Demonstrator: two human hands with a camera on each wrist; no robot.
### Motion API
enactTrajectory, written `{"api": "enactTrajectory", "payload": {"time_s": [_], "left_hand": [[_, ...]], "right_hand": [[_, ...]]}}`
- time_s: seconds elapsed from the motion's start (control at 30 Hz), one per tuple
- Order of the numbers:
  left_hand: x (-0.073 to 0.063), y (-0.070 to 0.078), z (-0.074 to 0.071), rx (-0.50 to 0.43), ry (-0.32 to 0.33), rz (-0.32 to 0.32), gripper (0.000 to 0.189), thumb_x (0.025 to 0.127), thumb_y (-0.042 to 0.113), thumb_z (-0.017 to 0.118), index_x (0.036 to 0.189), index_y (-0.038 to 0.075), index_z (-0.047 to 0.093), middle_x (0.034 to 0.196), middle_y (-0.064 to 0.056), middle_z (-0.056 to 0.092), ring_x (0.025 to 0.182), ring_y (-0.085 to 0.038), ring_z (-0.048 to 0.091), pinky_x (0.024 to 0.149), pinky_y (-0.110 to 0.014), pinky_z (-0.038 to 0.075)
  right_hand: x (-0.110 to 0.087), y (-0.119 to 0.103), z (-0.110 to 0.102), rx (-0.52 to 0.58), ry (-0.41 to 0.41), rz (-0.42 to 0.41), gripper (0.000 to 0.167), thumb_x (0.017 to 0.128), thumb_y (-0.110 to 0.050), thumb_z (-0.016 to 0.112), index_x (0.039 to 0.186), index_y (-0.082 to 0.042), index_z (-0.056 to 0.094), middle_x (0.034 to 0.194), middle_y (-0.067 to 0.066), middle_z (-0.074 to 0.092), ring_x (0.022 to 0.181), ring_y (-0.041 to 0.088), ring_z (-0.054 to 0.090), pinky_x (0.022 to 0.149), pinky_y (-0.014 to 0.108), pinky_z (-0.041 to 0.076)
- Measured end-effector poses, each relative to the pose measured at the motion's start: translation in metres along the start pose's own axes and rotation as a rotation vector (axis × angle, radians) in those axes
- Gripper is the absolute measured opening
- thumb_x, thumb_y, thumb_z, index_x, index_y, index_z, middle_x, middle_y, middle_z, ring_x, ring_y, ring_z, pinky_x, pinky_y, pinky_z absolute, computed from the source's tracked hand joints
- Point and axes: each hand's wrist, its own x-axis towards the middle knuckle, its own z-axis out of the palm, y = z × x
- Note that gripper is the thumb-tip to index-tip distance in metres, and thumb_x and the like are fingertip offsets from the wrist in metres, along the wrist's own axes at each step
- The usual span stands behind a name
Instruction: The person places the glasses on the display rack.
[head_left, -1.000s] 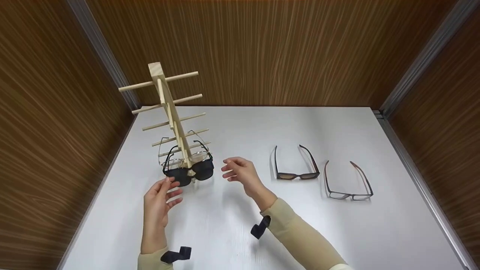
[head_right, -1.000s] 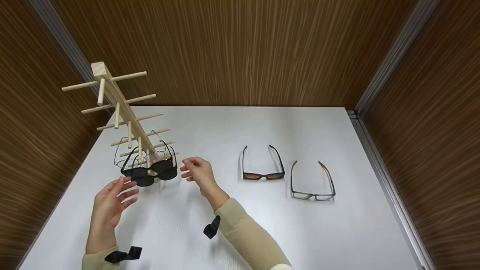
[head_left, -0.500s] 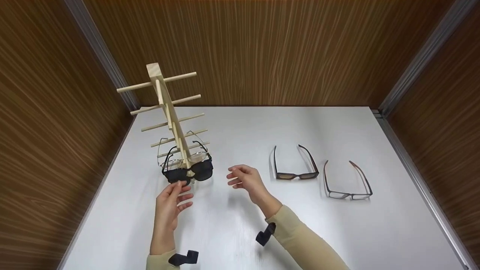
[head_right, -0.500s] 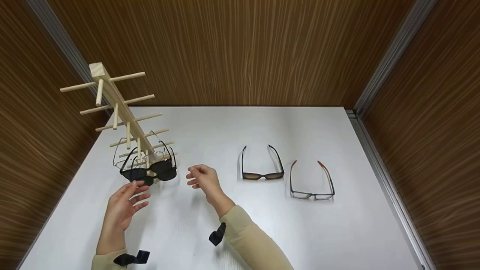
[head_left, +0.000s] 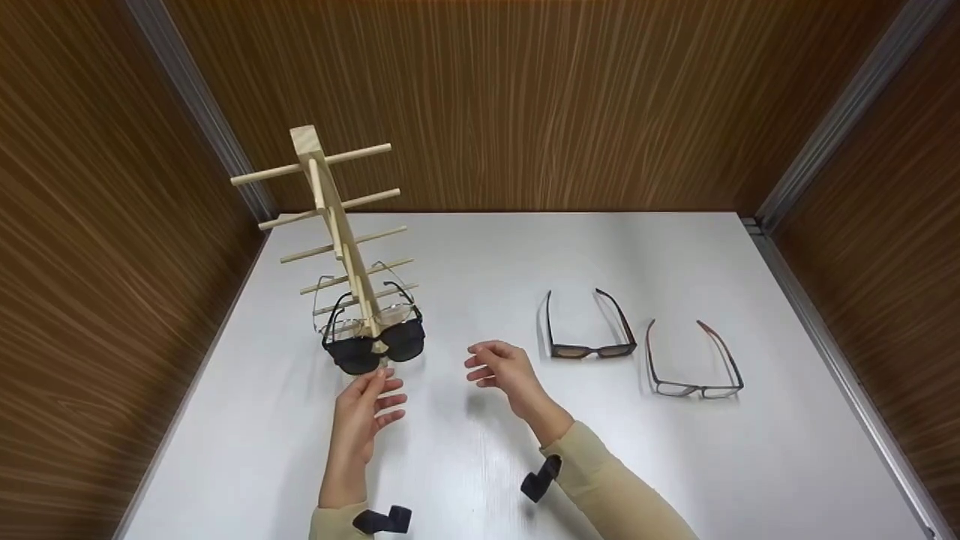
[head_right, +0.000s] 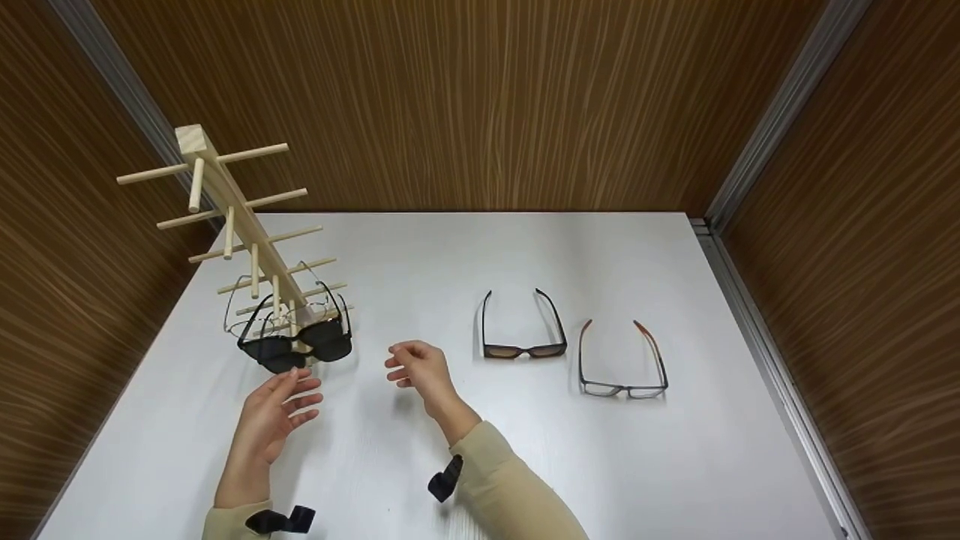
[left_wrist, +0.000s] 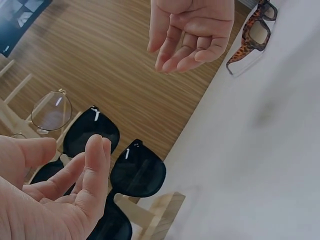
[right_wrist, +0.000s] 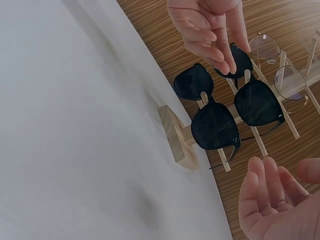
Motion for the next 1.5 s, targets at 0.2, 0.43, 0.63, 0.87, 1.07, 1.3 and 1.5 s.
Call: {"api": "enactTrajectory", "payload": {"time_s": [0.2, 0.43, 0.63, 0.87, 1.07, 1.3, 1.5], "left_hand": [[0.002, -0.009, 0.005, 0.006, -0.024, -0.024, 0.040, 0.095, 0.029, 0.054, 0.119, -0.003, 0.054, 0.101, -0.016, 0.061, 0.084, -0.027, 0.064, 0.067, -0.035, 0.055], [0.005, -0.021, 0.013, -0.017, -0.042, -0.070, 0.041, 0.096, 0.030, 0.053, 0.120, -0.003, 0.054, 0.102, -0.016, 0.062, 0.085, -0.027, 0.064, 0.070, -0.035, 0.055], [0.006, -0.030, 0.017, -0.028, -0.057, -0.089, 0.045, 0.095, 0.033, 0.053, 0.121, -0.004, 0.052, 0.104, -0.016, 0.062, 0.086, -0.026, 0.063, 0.071, -0.035, 0.055], [0.006, -0.038, 0.025, -0.025, -0.075, -0.082, 0.044, 0.095, 0.033, 0.054, 0.118, -0.004, 0.054, 0.102, -0.015, 0.063, 0.087, -0.027, 0.064, 0.071, -0.035, 0.054], [0.006, -0.044, 0.036, -0.023, -0.096, -0.093, 0.043, 0.095, 0.033, 0.053, 0.117, -0.005, 0.053, 0.100, -0.015, 0.064, 0.084, -0.025, 0.064, 0.071, -0.034, 0.054], [0.007, -0.051, 0.048, -0.002, -0.119, -0.114, 0.045, 0.095, 0.034, 0.053, 0.117, -0.004, 0.053, 0.102, -0.015, 0.064, 0.085, -0.024, 0.064, 0.072, -0.034, 0.054], [0.008, -0.055, 0.058, -0.006, -0.146, -0.112, 0.045, 0.095, 0.033, 0.053, 0.117, -0.006, 0.052, 0.100, -0.015, 0.064, 0.084, -0.023, 0.064, 0.071, -0.033, 0.054]], "right_hand": [[-0.004, 0.005, -0.005, 0.006, 0.006, 0.015, 0.026, 0.094, -0.022, 0.056, 0.108, 0.000, 0.062, 0.092, 0.013, 0.066, 0.077, 0.024, 0.067, 0.067, 0.031, 0.053], [-0.007, 0.015, -0.012, 0.032, 0.028, 0.023, 0.030, 0.094, -0.021, 0.056, 0.110, 0.004, 0.060, 0.088, 0.010, 0.066, 0.073, 0.021, 0.067, 0.065, 0.029, 0.054], [-0.009, 0.023, -0.020, 0.047, 0.044, 0.029, 0.037, 0.094, -0.022, 0.056, 0.118, 0.007, 0.054, 0.087, 0.010, 0.067, 0.071, 0.020, 0.067, 0.064, 0.029, 0.054], [-0.014, 0.028, -0.033, 0.064, 0.062, 0.027, 0.036, 0.095, -0.021, 0.054, 0.117, 0.008, 0.054, 0.088, 0.011, 0.066, 0.073, 0.021, 0.066, 0.068, 0.032, 0.054], [-0.021, 0.035, -0.044, 0.066, 0.091, 0.036, 0.035, 0.096, -0.018, 0.053, 0.117, 0.010, 0.053, 0.088, 0.011, 0.066, 0.074, 0.021, 0.067, 0.069, 0.033, 0.054], [-0.028, 0.042, -0.057, 0.082, 0.153, 0.060, 0.030, 0.095, -0.016, 0.053, 0.113, 0.008, 0.056, 0.087, 0.012, 0.066, 0.072, 0.020, 0.066, 0.066, 0.030, 0.053], [-0.033, 0.043, -0.069, 0.086, 0.200, 0.058, 0.029, 0.095, -0.015, 0.052, 0.113, 0.008, 0.056, 0.088, 0.012, 0.066, 0.073, 0.020, 0.066, 0.066, 0.032, 0.053]]}}
